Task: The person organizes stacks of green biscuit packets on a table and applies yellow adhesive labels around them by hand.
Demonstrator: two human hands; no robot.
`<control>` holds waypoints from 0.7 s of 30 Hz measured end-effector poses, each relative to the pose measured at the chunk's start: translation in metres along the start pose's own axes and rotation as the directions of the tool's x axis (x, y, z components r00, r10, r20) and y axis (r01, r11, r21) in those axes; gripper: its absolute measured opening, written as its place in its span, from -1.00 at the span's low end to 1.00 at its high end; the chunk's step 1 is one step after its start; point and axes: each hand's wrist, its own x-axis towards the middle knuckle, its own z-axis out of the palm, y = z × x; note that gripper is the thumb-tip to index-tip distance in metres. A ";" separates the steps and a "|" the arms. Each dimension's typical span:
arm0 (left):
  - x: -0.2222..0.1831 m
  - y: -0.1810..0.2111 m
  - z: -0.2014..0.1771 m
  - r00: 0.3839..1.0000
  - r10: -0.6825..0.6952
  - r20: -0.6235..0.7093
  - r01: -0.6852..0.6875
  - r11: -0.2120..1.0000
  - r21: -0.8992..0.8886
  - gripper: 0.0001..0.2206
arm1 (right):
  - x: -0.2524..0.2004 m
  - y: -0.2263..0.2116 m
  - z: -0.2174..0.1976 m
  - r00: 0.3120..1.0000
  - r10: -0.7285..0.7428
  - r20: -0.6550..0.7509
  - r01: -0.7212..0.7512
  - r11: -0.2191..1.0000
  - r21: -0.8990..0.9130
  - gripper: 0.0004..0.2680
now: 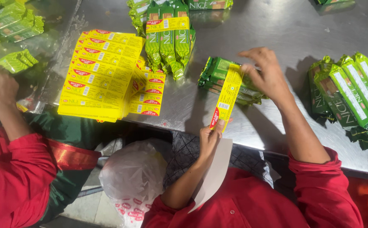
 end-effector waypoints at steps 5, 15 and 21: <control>-0.002 0.004 -0.006 0.994 -0.113 0.008 0.113 0.991 -0.075 -0.50 | -0.024 -0.019 -0.017 0.983 -0.059 0.171 0.088 0.982 -0.167 -0.41; 0.018 -0.027 -0.022 0.975 -0.205 -0.091 0.209 0.977 0.046 -0.43 | -0.062 -0.035 -0.028 0.968 0.252 -0.005 -0.248 0.957 0.150 -0.43; 0.030 -0.036 -0.030 0.991 0.090 0.101 -0.128 0.863 0.488 -0.40 | -0.076 -0.050 -0.039 0.952 0.300 0.057 -0.299 0.878 0.374 -0.44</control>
